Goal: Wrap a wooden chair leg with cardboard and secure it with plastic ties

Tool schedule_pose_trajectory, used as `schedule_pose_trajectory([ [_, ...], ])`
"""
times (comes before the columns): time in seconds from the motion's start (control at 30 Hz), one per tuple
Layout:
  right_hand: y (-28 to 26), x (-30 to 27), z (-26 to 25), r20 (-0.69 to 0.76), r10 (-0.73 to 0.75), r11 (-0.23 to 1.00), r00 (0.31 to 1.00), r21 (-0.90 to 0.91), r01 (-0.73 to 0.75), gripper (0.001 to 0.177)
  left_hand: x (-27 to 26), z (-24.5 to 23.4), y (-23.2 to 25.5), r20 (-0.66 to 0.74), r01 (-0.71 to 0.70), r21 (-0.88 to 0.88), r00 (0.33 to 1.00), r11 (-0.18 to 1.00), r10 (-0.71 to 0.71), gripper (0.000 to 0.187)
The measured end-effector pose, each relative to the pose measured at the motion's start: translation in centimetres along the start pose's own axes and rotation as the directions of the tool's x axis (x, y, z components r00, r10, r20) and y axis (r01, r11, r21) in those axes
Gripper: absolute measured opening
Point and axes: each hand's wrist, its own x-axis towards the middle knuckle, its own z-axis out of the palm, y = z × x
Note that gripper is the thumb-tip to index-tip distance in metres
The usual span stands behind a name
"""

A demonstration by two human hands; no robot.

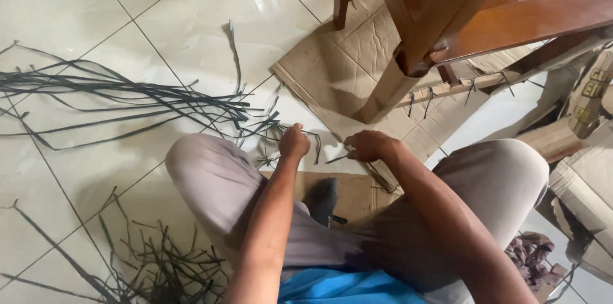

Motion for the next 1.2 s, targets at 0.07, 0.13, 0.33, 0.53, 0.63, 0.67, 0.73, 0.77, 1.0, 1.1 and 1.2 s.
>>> schedule_pose_trajectory([
  [0.07, 0.4, 0.8, 0.3, -0.009, -0.011, 1.000, 1.000, 0.010, 0.011, 0.055, 0.5, -0.6, -0.4, -0.041, 0.042, -0.015, 0.998, 0.999, -0.042, 0.041],
  [0.13, 0.5, 1.1, 0.5, -0.016, -0.022, 1.000, 1.000, 0.021, 0.022, 0.055, 0.2, -1.9, -0.4, -0.080, 0.083, -0.032, 0.993, 0.996, -0.085, 0.040],
  [0.33, 0.3, 1.3, 0.4, -0.031, -0.016, 1.000, 0.999, -0.011, 0.016, 0.048, 0.6, -2.7, -3.6, -0.216, 0.334, -0.295, 0.889, 0.895, -0.403, 0.038],
  [0.53, 0.5, 1.4, 0.4, -0.024, 0.035, 0.999, 0.999, 0.022, -0.034, 0.049, 6.5, 4.3, -10.1, -0.064, 0.356, -0.178, 0.926, 0.917, -0.372, 0.048],
  [0.63, 1.0, 1.9, 0.8, -0.051, 0.018, 0.998, 0.999, 0.060, -0.015, 0.049, 4.7, 2.0, -8.0, -0.117, 0.389, -0.240, 0.898, 0.889, -0.425, 0.046],
  [0.67, 1.1, 2.0, 1.0, -0.061, 0.010, 0.999, 0.998, 0.045, -0.007, 0.048, 2.9, -0.4, -5.8, -0.189, 0.375, -0.306, 0.877, 0.875, -0.441, 0.041],
  [0.73, 1.0, 1.9, 0.9, -0.074, 0.003, 0.999, 0.997, 0.033, 0.000, 0.048, 1.0, -4.0, -2.5, -0.259, 0.350, -0.367, 0.851, 0.862, -0.457, 0.037],
  [0.77, 0.8, 1.7, 0.6, -0.087, -0.002, 0.999, 0.996, 0.037, 0.005, 0.047, 0.9, -5.3, -1.3, -0.323, 0.237, -0.484, 0.846, 0.842, -0.424, 0.033],
  [1.0, 0.6, 2.1, 0.4, -0.247, -0.009, 0.996, 0.969, 0.086, 0.032, 0.039, -4.8, -12.7, 6.5, -0.215, -0.175, -0.972, 0.936, 0.159, -0.279, 0.043],
  [1.1, -0.6, 0.3, -1.1, -0.442, 0.021, 0.961, 0.897, 0.257, 0.104, 0.031, -6.1, -13.6, 8.6, -0.182, -0.180, -0.983, 0.963, 0.030, -0.200, 0.042],
  [1.2, -1.1, -0.9, -1.9, -0.652, 0.059, 0.891, 0.756, 0.376, 0.254, 0.032, -6.8, -13.4, 9.7, -0.187, -0.188, -0.981, 0.982, -0.043, -0.032, 0.040],
])
